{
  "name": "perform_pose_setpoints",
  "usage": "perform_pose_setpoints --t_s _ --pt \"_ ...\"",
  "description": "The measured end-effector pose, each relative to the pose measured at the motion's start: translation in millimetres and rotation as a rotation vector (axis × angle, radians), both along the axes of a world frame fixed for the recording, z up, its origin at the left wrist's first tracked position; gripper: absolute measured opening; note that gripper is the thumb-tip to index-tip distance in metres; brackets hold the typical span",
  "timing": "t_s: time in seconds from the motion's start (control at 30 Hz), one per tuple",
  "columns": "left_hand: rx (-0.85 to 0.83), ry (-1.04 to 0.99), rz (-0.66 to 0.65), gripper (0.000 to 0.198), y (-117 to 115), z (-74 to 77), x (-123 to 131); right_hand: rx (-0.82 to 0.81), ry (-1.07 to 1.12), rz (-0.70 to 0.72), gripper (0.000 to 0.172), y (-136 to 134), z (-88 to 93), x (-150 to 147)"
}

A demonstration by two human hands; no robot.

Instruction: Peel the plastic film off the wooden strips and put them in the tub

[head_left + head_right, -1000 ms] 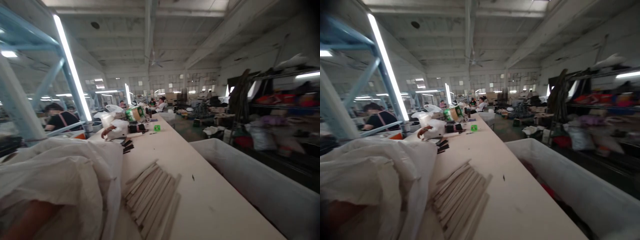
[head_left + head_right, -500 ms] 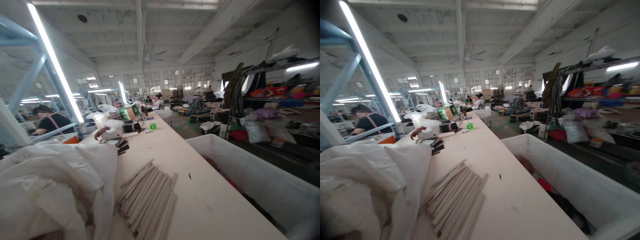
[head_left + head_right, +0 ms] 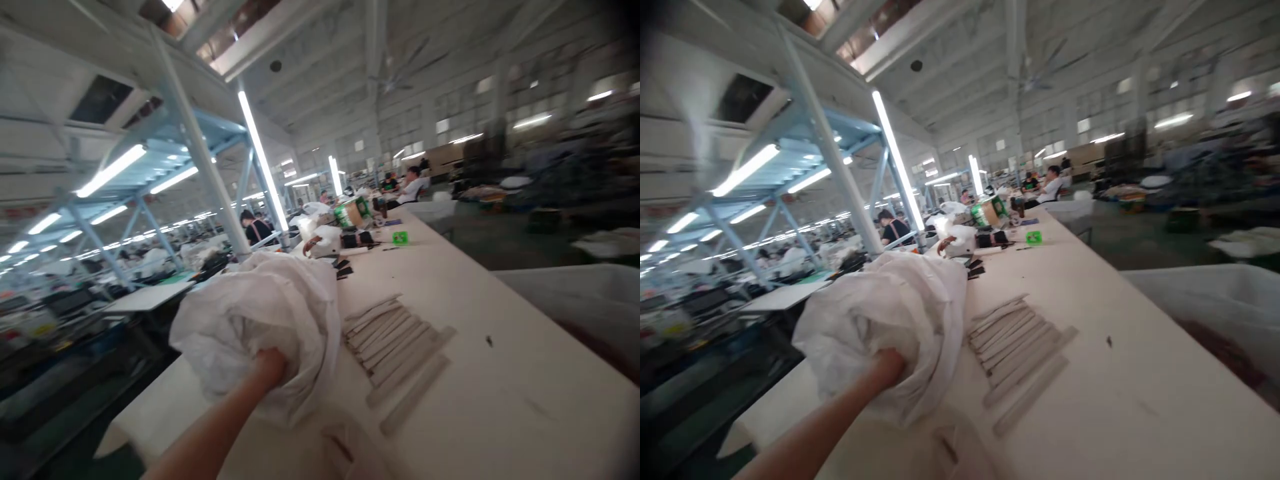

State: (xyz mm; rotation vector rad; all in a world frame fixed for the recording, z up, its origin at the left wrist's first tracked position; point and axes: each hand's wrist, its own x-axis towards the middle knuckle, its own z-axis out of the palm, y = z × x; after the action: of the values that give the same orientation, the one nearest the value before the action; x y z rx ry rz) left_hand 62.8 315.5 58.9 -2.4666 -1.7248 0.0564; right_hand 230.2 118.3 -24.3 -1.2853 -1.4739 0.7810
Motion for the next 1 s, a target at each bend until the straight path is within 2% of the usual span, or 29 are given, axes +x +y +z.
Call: perform_pose_setpoints --t_s 0.03,0.1,0.13,0.17,0.23,0.33,0.47,0.53,0.7,0.83,1.0 --pt "-0.032 0.002 0.017 0.027 -6.0 -0.4 -6.0 -0.028 0.007 0.033 0.031 0.7 -6.8 -2.4" --pt "-0.041 -0.030 0.047 0.070 -12.5 3.7 -21.6 -0.085 0.021 0.091 0.036 4.1 -20.4 -6.0" --pt "-0.038 -0.046 0.071 0.084 -14.2 7.5 -29.9 -0.138 0.053 0.076 0.038 5.8 -26.3 -7.3" --pt "-0.036 -0.058 0.095 0.094 -15.7 11.8 -37.9 -0.168 0.073 0.059 0.039 7.1 -31.0 -8.4" --pt "-0.030 -0.077 0.142 0.101 -18.9 19.1 -50.3 -0.217 0.105 0.024 0.043 7.6 -36.3 -10.2" --pt "-0.036 -0.088 0.179 0.092 -23.7 22.6 -56.7 -0.258 0.097 -0.016 0.047 5.2 -34.9 -12.3" --pt "-0.041 -0.084 0.140 0.045 -24.1 21.6 -49.2 -0.360 -0.005 -0.010 0.049 3.1 -26.5 -11.2" --pt "-0.020 -0.084 0.129 0.032 -21.6 25.8 -45.2 -0.392 -0.024 0.006 0.050 3.1 -24.0 -9.4" --pt "0.004 -0.110 0.142 0.032 -18.6 45.1 -47.1 -0.410 -0.029 -0.029 0.056 2.9 -28.1 -9.2" --pt "-0.061 -0.160 0.165 0.034 -28.7 49.4 -56.2 -0.419 -0.026 -0.035 0.051 2.4 -31.5 -10.2" --pt "-0.110 -0.398 0.244 0.028 -42.1 55.5 -68.3 -0.370 -0.028 -0.050 0.042 1.2 -30.2 -8.7"
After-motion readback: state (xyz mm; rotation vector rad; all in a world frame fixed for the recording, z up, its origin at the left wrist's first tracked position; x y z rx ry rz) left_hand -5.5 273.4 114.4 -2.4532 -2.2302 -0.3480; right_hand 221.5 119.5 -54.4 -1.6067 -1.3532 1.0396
